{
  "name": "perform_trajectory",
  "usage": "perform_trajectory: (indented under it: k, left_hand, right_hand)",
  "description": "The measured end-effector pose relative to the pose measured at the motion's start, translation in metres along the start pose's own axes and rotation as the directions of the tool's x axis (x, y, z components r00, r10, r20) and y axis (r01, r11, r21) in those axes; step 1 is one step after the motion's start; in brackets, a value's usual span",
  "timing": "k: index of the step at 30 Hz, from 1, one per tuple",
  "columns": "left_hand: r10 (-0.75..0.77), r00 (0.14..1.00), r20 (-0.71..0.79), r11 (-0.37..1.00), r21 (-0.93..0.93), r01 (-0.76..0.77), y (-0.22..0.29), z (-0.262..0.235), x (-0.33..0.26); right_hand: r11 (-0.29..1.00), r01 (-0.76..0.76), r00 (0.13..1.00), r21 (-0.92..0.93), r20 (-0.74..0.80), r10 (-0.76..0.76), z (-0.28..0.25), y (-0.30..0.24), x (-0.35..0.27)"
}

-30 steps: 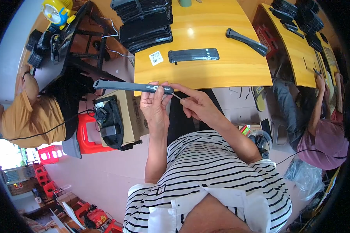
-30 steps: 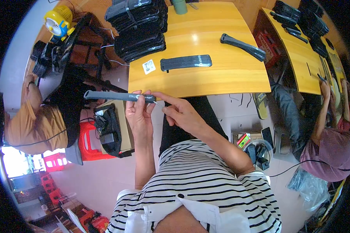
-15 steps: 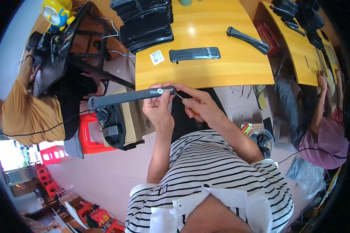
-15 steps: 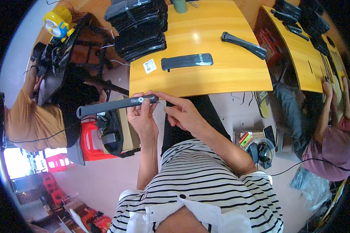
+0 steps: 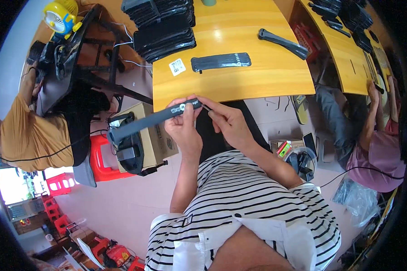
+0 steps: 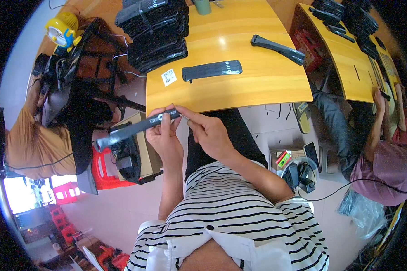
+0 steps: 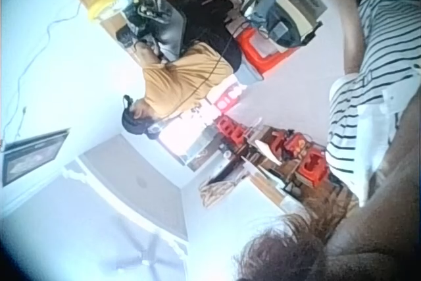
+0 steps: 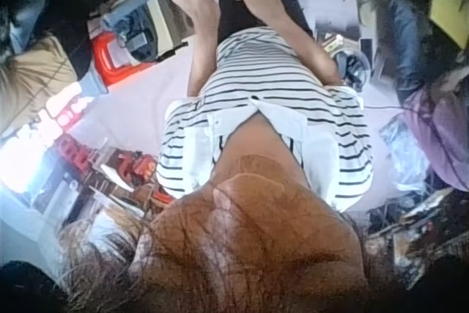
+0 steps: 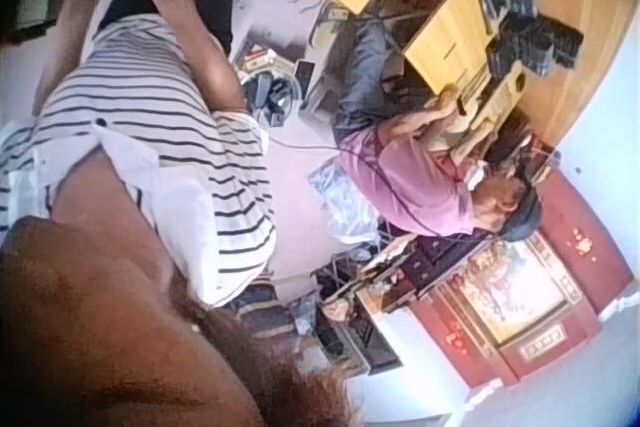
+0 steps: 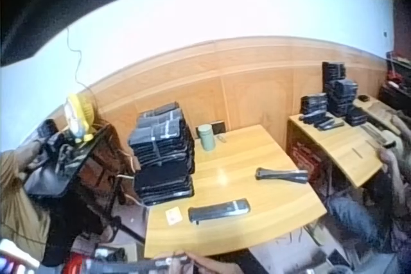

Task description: Assembling black leather or plastic straps by attaching hardware components using a small hand tool.

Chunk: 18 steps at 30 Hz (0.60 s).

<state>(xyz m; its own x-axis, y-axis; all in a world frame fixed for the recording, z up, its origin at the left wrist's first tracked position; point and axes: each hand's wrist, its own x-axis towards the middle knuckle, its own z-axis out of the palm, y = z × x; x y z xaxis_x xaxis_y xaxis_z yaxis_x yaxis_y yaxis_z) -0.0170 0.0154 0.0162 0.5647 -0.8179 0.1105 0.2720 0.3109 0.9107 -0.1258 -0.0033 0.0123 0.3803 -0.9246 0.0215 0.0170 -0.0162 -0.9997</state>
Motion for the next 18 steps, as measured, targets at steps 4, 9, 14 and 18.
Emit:
perform_trajectory:
  k: [4, 9, 14, 18]
  left_hand:
    - [-0.125, 0.99, 0.07, 0.986, -0.098, 0.132, 0.003, -0.004, 0.007]
    - [-0.139, 0.99, -0.004, 0.99, 0.012, 0.139, -0.007, -0.003, 0.002]
    - [-0.003, 0.998, -0.058, 0.998, 0.057, 0.007, -0.025, 0.004, -0.005]
    - [0.036, 0.995, -0.097, 0.995, 0.092, -0.027, -0.033, 0.002, -0.005]
  right_hand:
    - [0.958, 0.099, 0.994, -0.269, -0.013, -0.106, 0.0, 0.0, 0.0]
    - [0.961, 0.103, 0.99, -0.257, -0.071, -0.125, 0.005, 0.004, -0.003]
    - [0.991, 0.088, 0.991, -0.101, -0.09, -0.097, 0.008, 0.015, 0.001]
    - [0.82, -0.31, 0.947, 0.481, 0.083, 0.309, 0.004, -0.002, 0.003]
